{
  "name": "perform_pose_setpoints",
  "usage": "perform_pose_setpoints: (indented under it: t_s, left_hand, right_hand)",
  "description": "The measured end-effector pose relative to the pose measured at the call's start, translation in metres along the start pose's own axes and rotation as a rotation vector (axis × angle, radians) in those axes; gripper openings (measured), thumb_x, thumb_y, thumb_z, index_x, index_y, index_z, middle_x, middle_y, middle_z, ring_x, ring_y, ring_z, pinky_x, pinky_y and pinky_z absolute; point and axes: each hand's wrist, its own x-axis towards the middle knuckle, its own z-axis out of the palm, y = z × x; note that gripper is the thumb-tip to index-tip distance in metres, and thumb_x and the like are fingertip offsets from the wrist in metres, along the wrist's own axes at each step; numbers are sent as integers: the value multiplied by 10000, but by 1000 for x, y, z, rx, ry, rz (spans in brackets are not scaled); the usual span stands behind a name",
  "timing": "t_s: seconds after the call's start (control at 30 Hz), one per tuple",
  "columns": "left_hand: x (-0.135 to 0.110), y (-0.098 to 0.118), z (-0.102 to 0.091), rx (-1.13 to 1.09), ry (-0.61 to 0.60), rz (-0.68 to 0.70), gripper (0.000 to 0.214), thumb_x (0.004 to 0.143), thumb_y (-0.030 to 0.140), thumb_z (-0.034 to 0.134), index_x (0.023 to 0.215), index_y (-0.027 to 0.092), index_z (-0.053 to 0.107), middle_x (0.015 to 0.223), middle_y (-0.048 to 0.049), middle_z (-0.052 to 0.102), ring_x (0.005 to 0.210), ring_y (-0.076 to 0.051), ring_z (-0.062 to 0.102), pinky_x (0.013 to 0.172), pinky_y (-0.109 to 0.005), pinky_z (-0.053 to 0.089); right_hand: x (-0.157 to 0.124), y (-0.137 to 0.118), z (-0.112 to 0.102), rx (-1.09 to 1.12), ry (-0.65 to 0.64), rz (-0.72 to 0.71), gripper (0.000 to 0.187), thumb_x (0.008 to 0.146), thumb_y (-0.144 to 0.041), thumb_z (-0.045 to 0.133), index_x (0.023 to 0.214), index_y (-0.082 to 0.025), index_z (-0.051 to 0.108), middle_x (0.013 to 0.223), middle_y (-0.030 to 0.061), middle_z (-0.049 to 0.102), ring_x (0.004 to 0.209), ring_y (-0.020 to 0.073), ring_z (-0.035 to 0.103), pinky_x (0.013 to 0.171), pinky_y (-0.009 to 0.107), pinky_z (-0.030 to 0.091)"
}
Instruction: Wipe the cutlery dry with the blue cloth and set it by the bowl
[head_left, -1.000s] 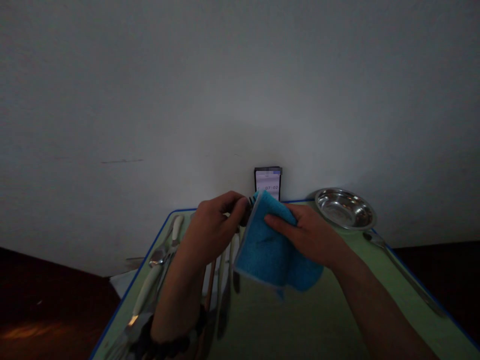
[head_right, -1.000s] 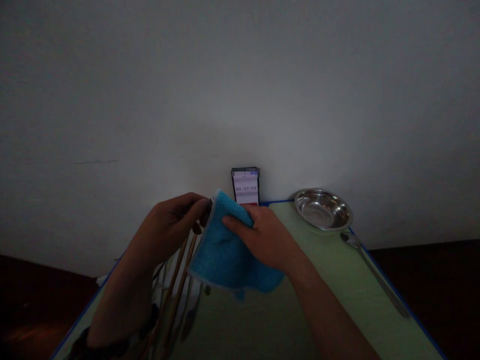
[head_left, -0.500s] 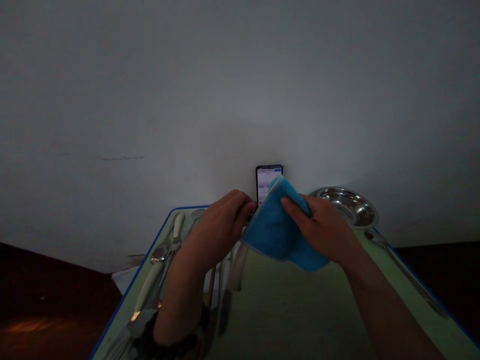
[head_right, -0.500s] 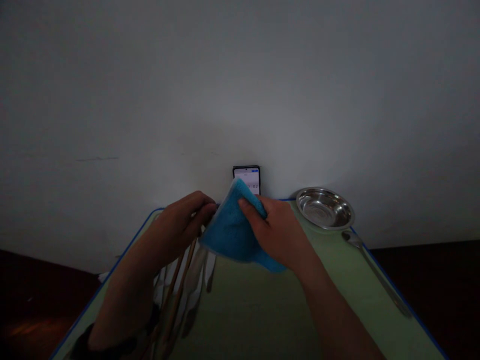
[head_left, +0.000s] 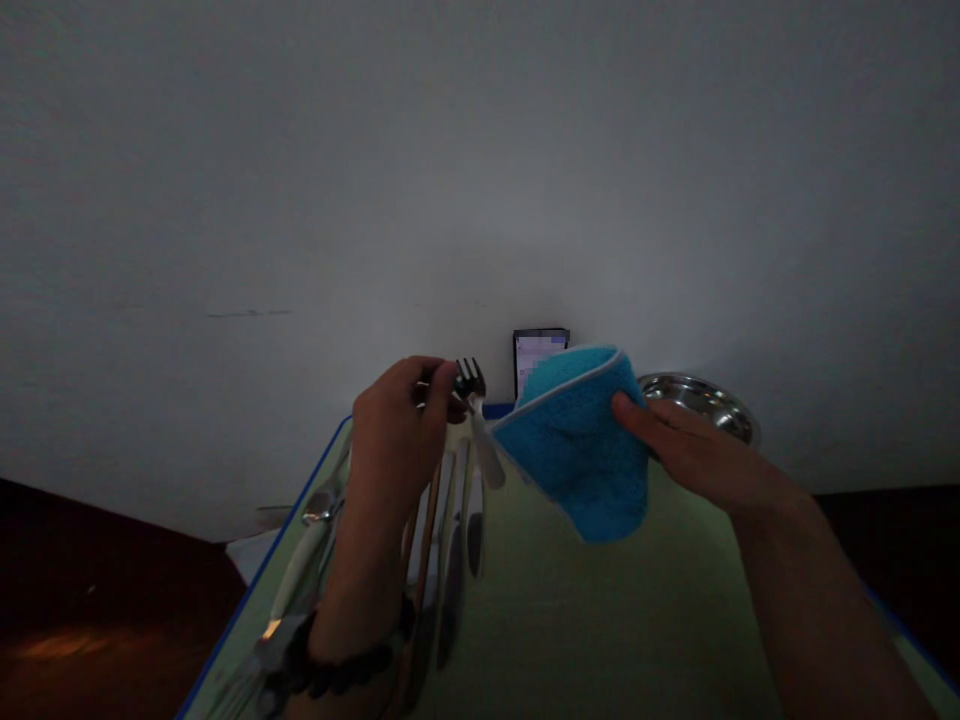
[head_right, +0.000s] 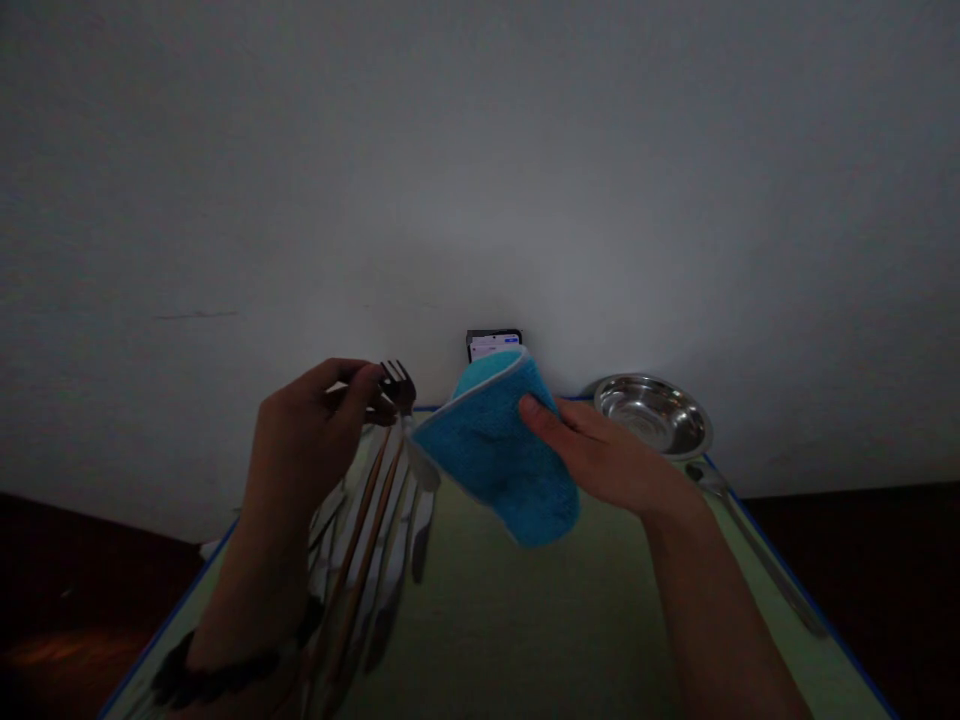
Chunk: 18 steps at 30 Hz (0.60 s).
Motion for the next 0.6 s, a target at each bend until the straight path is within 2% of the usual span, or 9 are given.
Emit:
perform_pose_setpoints:
  t_s: [0.07,0.17,0.3,0.47,0.6]
  left_hand:
    - [-1,0,0,-129,-19,-50,215,829,346,496,794,156,591,617,-15,658,532,-137,650,506,-210,526]
    - [-3,6,5,-232,-45,-66,220,821,355,514,787,156,599,596,-10,655,532,-139,654,496,-202,540]
    - [-7,18,14,-305,-72,-52,203,820,343,522,774,158,593,595,2,650,547,-131,655,511,-190,540]
    - [-9,18,21,-222,6,-8,196,813,356,534,770,173,592,594,18,629,551,-122,649,515,-182,507]
    - [-7,14,20,-191,11,-13,213,826,360,510,757,169,572,578,22,608,510,-103,619,488,-177,483]
  right_hand:
    - [-1,0,-2,-27,22,12,461,788,-606,345,632,-206,514,622,4,551,571,146,508,520,280,425]
    - [3,-1,7,-59,-54,6,476,807,-598,308,659,-198,520,641,7,558,581,137,503,528,271,425]
    - [16,1,32,16,-174,-145,450,851,-534,281,751,-181,542,760,24,599,675,134,532,610,269,434]
    - [29,5,54,68,5,-267,373,875,-462,304,813,-167,524,754,15,569,669,115,509,625,256,413]
    - [27,6,55,64,-4,-289,313,837,-467,405,865,-173,508,784,8,559,693,115,502,641,252,414]
